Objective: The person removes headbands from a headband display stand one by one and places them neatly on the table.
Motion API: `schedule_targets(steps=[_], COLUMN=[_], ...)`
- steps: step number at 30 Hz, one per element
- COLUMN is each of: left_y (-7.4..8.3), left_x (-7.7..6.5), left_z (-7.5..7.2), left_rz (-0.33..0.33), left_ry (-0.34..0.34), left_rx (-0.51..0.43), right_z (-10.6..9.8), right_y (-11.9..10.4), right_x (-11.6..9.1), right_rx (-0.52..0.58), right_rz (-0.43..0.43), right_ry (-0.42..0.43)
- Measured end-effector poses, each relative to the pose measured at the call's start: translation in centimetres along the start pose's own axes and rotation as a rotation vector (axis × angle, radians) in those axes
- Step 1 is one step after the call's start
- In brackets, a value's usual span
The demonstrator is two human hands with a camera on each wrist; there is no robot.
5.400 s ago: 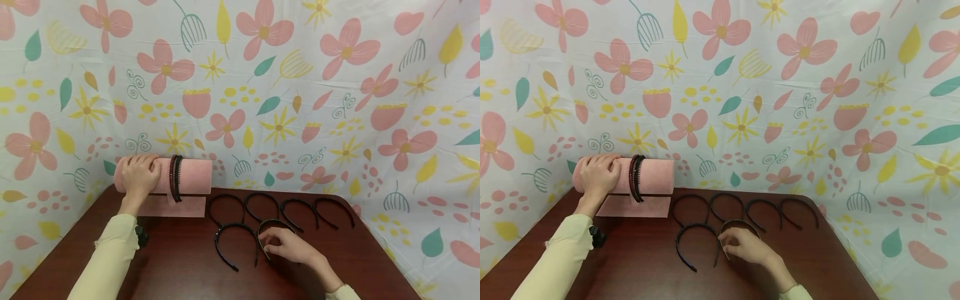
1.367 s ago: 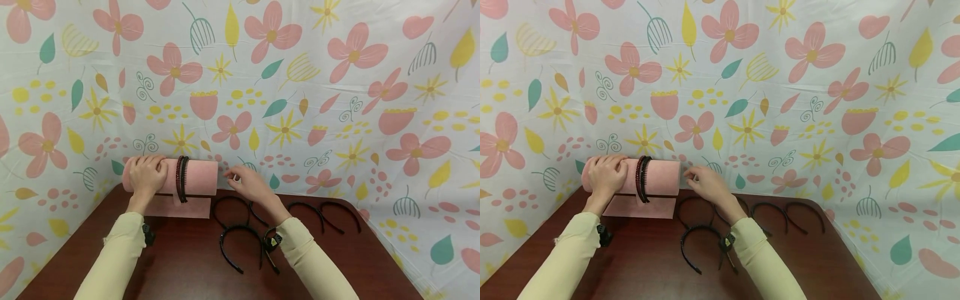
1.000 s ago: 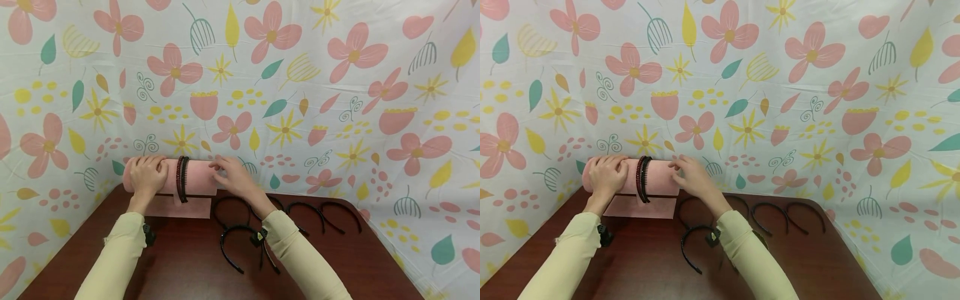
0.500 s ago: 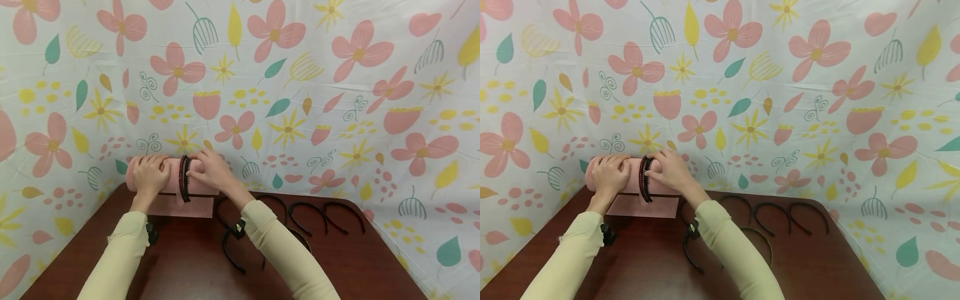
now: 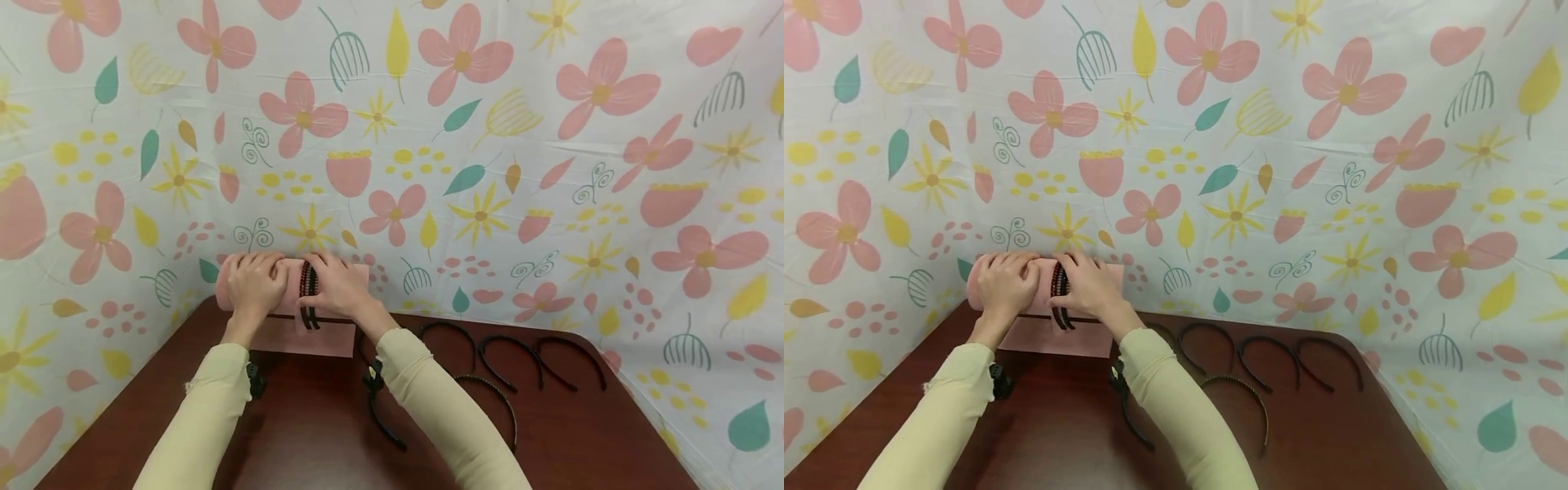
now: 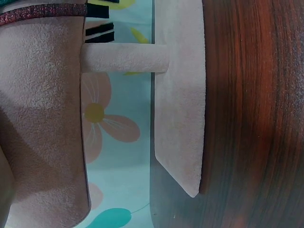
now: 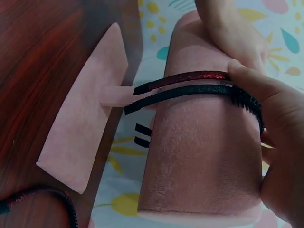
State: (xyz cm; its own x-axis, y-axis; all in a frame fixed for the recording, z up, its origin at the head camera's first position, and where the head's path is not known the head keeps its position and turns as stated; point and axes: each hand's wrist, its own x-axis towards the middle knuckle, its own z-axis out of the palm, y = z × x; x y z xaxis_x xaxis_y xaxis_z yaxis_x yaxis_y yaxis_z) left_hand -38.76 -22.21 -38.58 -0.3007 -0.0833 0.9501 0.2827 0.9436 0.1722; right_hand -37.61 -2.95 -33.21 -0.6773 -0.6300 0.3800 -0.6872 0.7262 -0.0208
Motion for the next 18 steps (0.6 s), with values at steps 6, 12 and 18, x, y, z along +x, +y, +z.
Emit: schedule_targets(steps=[6, 12, 18], left_y=[0.24, 0.31, 0.35], left_x=[0.14, 0.05, 0.11], left_z=[-0.41, -0.41, -0.32], left_rz=[-0.002, 0.004, 0.007], left_ry=[0.002, -0.018, -0.004], left_rx=[-0.004, 0.002, -0.012], right_z=[-0.30, -0.42, -0.14], right_y=[-0.42, -0.29, 0.31], right_x=[0.22, 0.07, -0.55], right_rx=[-0.053, -0.130, -0.161], right_rz=[0.031, 0.059, 0.058], right_ry=[-0.089, -0.147, -0.104])
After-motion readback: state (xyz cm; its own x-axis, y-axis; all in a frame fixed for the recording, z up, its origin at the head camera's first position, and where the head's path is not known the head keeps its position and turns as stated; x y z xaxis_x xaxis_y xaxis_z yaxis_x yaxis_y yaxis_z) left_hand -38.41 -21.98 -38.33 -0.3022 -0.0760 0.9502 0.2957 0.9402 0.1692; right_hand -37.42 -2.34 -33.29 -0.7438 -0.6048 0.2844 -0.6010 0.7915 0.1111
